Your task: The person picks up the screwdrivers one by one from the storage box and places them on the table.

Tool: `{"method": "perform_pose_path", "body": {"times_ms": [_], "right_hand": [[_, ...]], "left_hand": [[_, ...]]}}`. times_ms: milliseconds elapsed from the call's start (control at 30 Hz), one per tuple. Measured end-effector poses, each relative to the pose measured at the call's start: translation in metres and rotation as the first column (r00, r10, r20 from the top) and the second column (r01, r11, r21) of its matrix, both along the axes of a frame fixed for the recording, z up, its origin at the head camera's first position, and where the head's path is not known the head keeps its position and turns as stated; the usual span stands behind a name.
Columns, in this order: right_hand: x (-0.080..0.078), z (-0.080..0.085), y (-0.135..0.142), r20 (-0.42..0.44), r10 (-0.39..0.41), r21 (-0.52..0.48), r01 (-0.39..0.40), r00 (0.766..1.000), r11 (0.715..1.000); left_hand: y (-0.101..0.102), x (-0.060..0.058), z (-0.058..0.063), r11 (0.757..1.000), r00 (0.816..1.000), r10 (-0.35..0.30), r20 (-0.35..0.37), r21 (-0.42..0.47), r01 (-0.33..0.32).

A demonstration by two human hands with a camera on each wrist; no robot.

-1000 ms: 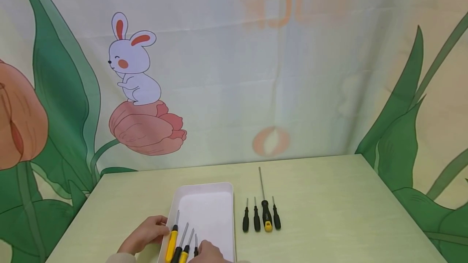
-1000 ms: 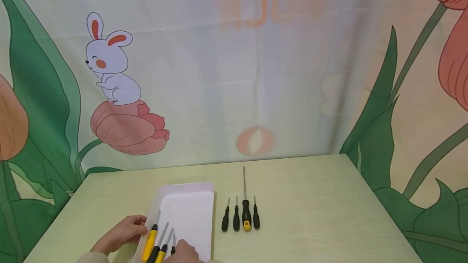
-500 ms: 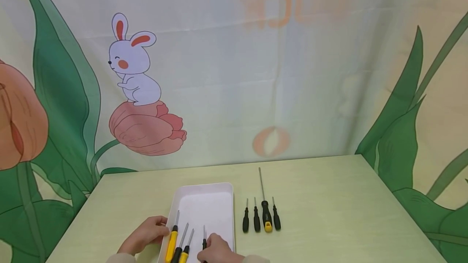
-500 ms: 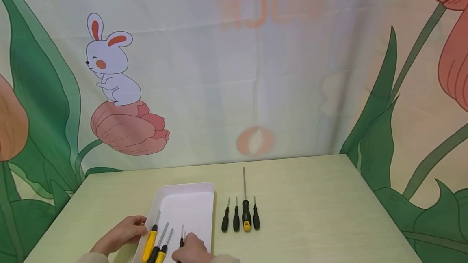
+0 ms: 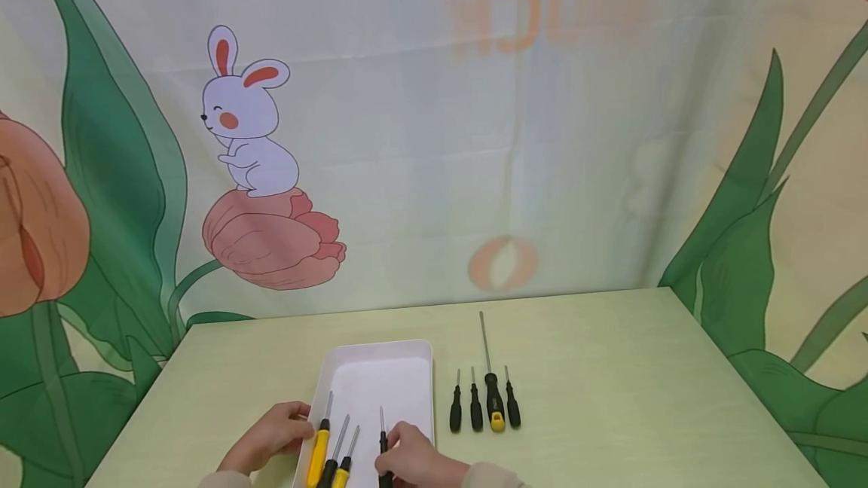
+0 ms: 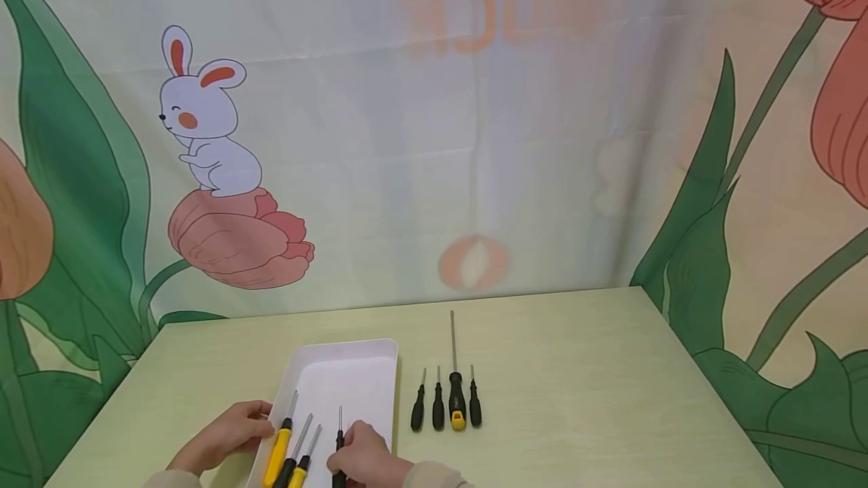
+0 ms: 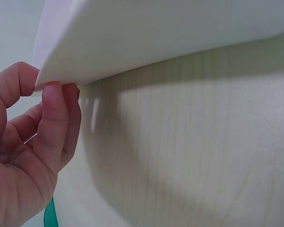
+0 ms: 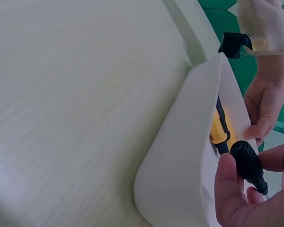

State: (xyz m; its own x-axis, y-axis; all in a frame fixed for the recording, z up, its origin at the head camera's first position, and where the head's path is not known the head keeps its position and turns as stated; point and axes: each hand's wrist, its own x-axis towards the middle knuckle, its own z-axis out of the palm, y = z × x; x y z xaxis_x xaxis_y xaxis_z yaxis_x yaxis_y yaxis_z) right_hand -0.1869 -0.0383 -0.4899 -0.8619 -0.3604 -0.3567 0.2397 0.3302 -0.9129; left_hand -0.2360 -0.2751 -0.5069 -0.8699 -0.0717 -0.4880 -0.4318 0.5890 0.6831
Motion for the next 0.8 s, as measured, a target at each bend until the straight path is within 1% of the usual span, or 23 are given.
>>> {"method": "perform_pose_path", "body": {"times_ms": [67,200,433,700,800], "right_hand": [[0.001,0.004,0.001,0.031,-0.03,-0.029,0.031,0.999,0.999],[0.0,0.012,0.004,0.066,-0.063,-0.036,0.066,0.996,0.997],[-0.007,0.021,0.013,0.04,-0.091,-0.039,0.092,0.995,0.995],[-0.017,0.023,0.023,0.068,-0.107,-0.051,0.111,0.992,0.993],[-0.02,0.024,0.028,0.066,-0.116,-0.054,0.12,0.991,0.991]], "left_hand": [[0.0,0.0,0.0,1.0,1.0,-0.003,-0.001,0.0,0.003],[0.0,0.001,0.0,1.0,1.0,0.0,0.001,-0.001,0.0],[-0.001,0.0,-0.001,1.0,1.0,0.005,0.005,0.004,-0.005],[0.0,0.001,0.0,1.0,1.0,0.005,0.004,0.008,-0.005],[0.0,0.002,0.001,1.0,1.0,0.011,-0.002,0.011,-0.011]]}}
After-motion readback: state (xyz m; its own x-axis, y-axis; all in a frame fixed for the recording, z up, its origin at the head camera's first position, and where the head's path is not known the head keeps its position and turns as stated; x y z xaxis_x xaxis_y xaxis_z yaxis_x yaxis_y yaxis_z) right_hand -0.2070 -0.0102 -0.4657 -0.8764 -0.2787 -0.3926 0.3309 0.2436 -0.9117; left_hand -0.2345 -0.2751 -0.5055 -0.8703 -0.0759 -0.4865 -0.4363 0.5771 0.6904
